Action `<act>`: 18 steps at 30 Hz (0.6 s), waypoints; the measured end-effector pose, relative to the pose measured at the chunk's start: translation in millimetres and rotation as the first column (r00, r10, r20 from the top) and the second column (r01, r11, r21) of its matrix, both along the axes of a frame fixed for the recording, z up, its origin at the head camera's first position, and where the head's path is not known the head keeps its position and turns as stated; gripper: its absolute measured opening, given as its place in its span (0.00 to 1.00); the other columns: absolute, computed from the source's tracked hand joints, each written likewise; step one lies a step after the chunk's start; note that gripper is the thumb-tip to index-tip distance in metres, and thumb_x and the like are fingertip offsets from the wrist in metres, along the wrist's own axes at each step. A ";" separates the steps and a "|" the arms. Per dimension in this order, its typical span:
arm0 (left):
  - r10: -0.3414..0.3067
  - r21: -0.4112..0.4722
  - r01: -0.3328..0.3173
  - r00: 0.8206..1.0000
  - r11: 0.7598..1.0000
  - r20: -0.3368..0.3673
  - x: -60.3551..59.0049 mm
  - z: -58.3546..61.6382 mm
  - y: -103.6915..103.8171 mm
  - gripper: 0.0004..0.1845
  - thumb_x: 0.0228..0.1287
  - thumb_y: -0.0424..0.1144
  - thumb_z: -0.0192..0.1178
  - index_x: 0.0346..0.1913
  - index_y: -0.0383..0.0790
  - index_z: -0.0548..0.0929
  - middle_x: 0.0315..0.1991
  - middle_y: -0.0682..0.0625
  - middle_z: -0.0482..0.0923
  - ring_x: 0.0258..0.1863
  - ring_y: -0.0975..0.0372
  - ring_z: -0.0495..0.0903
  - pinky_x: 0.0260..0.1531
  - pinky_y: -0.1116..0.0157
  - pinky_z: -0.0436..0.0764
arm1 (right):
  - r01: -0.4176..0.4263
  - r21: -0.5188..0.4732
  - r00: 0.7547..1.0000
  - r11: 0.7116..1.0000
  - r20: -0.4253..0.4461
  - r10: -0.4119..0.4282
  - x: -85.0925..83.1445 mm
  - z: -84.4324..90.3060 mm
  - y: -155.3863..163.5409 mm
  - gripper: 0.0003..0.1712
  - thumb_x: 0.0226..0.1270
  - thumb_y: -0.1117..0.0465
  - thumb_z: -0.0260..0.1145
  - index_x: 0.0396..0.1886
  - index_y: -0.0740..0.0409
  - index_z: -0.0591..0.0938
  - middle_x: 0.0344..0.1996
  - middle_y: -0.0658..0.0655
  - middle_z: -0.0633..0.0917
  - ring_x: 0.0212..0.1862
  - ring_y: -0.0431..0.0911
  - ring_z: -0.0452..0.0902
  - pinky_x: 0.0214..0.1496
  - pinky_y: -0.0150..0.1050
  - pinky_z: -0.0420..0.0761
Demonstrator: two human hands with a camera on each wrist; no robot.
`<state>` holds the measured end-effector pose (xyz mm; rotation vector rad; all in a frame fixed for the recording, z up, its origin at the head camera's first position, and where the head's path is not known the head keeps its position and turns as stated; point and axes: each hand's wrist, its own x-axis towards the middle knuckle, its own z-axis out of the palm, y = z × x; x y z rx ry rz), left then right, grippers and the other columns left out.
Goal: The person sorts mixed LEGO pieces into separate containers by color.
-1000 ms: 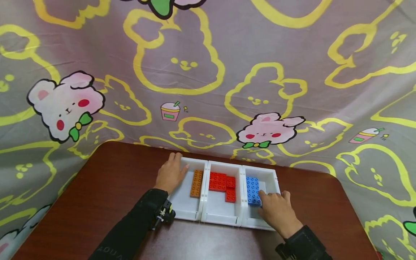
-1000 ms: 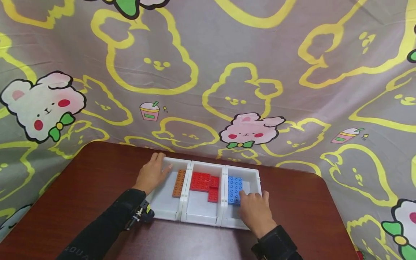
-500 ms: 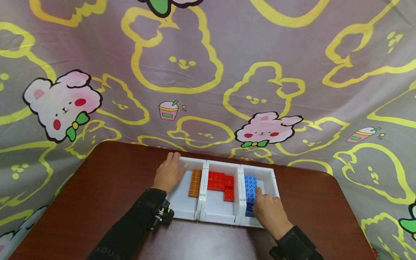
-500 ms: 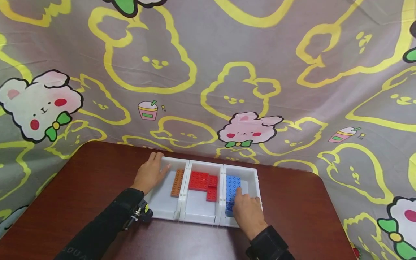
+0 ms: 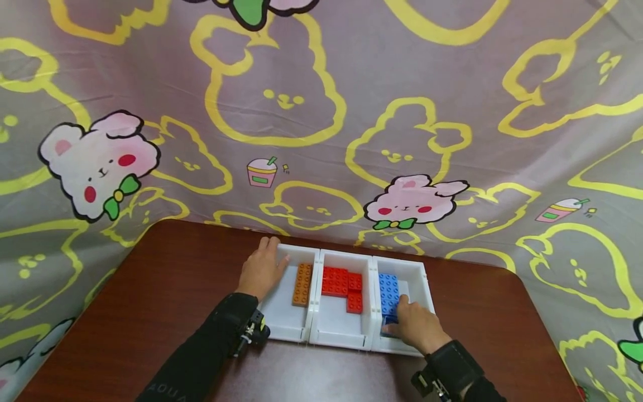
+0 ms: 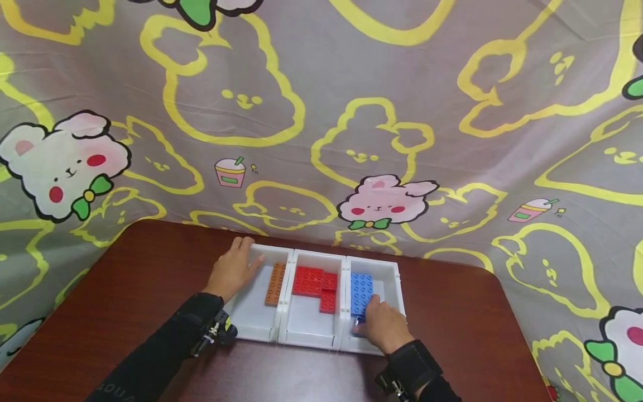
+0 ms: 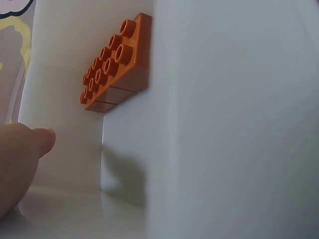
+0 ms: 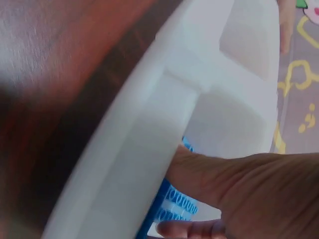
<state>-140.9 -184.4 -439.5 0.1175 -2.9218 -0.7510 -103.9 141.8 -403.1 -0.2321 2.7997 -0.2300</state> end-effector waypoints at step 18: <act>-0.016 0.000 0.016 1.000 1.000 0.006 -1.2 0.5 -3.9 0.27 0.74 0.44 0.65 0.66 0.32 0.71 0.59 0.35 0.73 0.38 0.45 0.83 0.37 0.47 0.84 | -0.025 0.253 0.915 0.967 -0.385 0.124 10.1 -16.4 -16.5 0.18 0.61 0.60 0.74 0.19 0.66 0.79 0.16 0.62 0.80 0.19 0.54 0.80 0.21 0.50 0.81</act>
